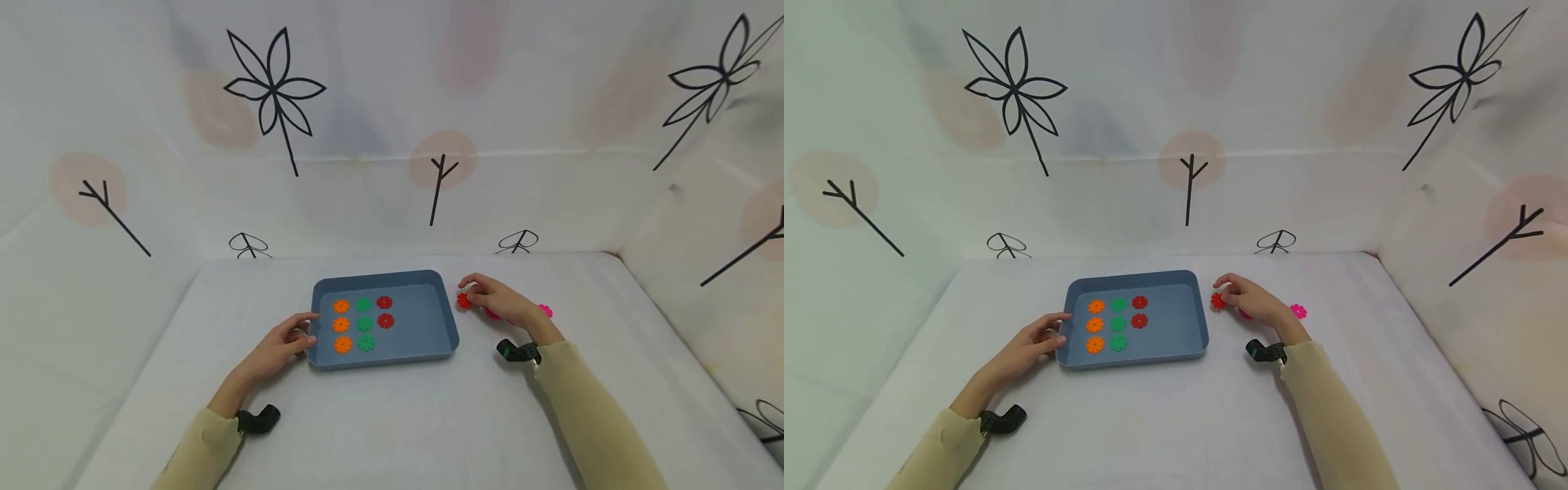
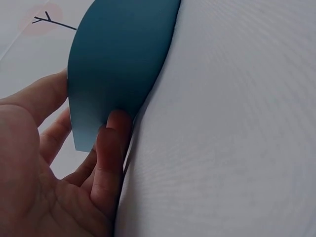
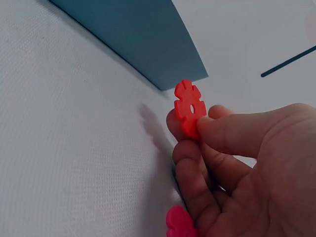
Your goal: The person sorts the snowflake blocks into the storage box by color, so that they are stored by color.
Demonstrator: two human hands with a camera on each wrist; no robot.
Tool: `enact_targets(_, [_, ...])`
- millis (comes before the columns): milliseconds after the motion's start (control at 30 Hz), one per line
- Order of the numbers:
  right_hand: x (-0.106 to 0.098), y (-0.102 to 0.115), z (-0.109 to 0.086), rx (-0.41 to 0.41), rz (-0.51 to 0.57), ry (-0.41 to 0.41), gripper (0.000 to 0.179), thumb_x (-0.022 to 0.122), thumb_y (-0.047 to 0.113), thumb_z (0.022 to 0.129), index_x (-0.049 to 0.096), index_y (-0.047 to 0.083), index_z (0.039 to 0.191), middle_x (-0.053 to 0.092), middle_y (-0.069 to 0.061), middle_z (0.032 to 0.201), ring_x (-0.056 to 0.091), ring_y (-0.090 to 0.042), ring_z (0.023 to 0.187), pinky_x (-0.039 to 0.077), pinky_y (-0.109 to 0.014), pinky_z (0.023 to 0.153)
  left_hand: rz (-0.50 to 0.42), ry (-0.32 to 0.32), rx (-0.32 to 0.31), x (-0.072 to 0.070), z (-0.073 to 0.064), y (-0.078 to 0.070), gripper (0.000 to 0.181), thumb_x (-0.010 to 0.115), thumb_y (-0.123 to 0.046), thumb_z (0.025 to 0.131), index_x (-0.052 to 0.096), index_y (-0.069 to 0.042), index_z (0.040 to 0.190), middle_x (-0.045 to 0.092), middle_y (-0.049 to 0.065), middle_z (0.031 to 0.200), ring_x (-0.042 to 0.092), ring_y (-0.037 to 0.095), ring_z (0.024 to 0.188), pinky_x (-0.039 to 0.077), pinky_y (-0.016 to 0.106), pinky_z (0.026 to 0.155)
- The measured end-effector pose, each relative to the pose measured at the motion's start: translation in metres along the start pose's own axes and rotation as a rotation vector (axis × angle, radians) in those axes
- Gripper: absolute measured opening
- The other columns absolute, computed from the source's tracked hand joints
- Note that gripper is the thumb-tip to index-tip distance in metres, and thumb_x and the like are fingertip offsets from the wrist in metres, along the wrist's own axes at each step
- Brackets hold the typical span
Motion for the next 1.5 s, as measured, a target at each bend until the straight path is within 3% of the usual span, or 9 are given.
enact_targets(200, [0.001, 0.0, -0.001, -0.008, 0.043, 0.005, 0.017, 0.049, 0.013, 0.105, 0.057, 0.007, 0.119, 0.057, -0.014, 0.117, 0.047, -0.031, 0.114, 0.04, -0.041, 0.094, 0.006, 0.002, 0.007, -0.001, 0.002, -0.002, 0.049, 0.066, -0.026, 0.098, 0.05, -0.012, 0.142, 0.051, 0.014, 0.116, 0.058, 0.026, 0.089, 0.049, 0.028, 0.071])
enact_targets(400, [0.0, 0.003, -0.007, -0.001, 0.028, 0.011, 0.025, 0.053, 0.014, 0.103, 0.065, 0.008, 0.124, 0.061, -0.011, 0.124, 0.046, -0.031, 0.12, 0.039, -0.042, 0.096, 0.003, 0.007, 0.015, 0.001, 0.001, -0.005, 0.049, 0.065, -0.025, 0.098, 0.05, -0.012, 0.143, 0.051, 0.014, 0.117, 0.058, 0.026, 0.089, 0.049, 0.028, 0.071])
enact_targets(733, [0.002, 0.0, -0.005, -0.025, 0.029, 0.026, 0.03, 0.055, 0.015, 0.101, 0.066, 0.009, 0.129, 0.063, -0.01, 0.128, 0.046, -0.031, 0.124, 0.038, -0.045, 0.099, -0.013, 0.0, 0.005, 0.001, -0.003, -0.003, 0.049, 0.065, -0.024, 0.098, 0.05, -0.01, 0.143, 0.05, 0.014, 0.116, 0.057, 0.026, 0.088, 0.05, 0.028, 0.074])
enact_targets(933, [-0.009, -0.003, -0.005, 0.031, 0.013, -0.001, 0.028, 0.057, 0.018, 0.101, 0.069, 0.018, 0.127, 0.065, -0.007, 0.12, 0.054, -0.024, 0.083, 0.043, -0.029, 0.068, -0.007, -0.004, 0.0, 0.001, -0.003, -0.003, 0.05, 0.065, -0.025, 0.098, 0.05, -0.011, 0.143, 0.05, 0.014, 0.117, 0.057, 0.025, 0.089, 0.05, 0.028, 0.074])
enact_targets(1000, [-0.013, -0.003, -0.004, 0.041, 0.025, -0.011, 0.028, 0.058, 0.016, 0.101, 0.068, 0.017, 0.126, 0.065, -0.008, 0.118, 0.054, -0.026, 0.078, 0.043, -0.029, 0.064, -0.006, -0.006, 0.001, 0.0, -0.002, -0.003, 0.049, 0.065, -0.025, 0.098, 0.05, -0.011, 0.143, 0.05, 0.014, 0.118, 0.057, 0.024, 0.089, 0.049, 0.028, 0.074])
enact_targets(1200, [-0.019, 0.001, -0.003, 0.025, 0.025, -0.036, 0.029, 0.057, 0.014, 0.101, 0.066, 0.012, 0.128, 0.065, -0.009, 0.123, 0.055, -0.03, 0.105, 0.047, -0.037, 0.086, 0.0, -0.005, 0.015, -0.001, 0.0, -0.004, 0.049, 0.064, -0.022, 0.099, 0.049, -0.008, 0.143, 0.05, 0.015, 0.117, 0.057, 0.025, 0.088, 0.049, 0.029, 0.073])
enact_targets(1500, [-0.017, 0.016, -0.007, -0.04, 0.02, -0.062, 0.029, 0.058, 0.009, 0.099, 0.065, 0.008, 0.128, 0.064, -0.013, 0.123, 0.058, -0.031, 0.107, 0.052, -0.036, 0.087, -0.004, -0.005, 0.025, -0.001, -0.001, -0.004, 0.049, 0.065, -0.021, 0.099, 0.05, -0.008, 0.143, 0.051, 0.014, 0.115, 0.057, 0.024, 0.087, 0.048, 0.028, 0.07])
Point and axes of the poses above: each hand's wrist, its own z-axis towards the middle knuckle, its own x-axis out of the palm, y = z × x, the point moved 9 cm from there along z, towards the middle knuckle
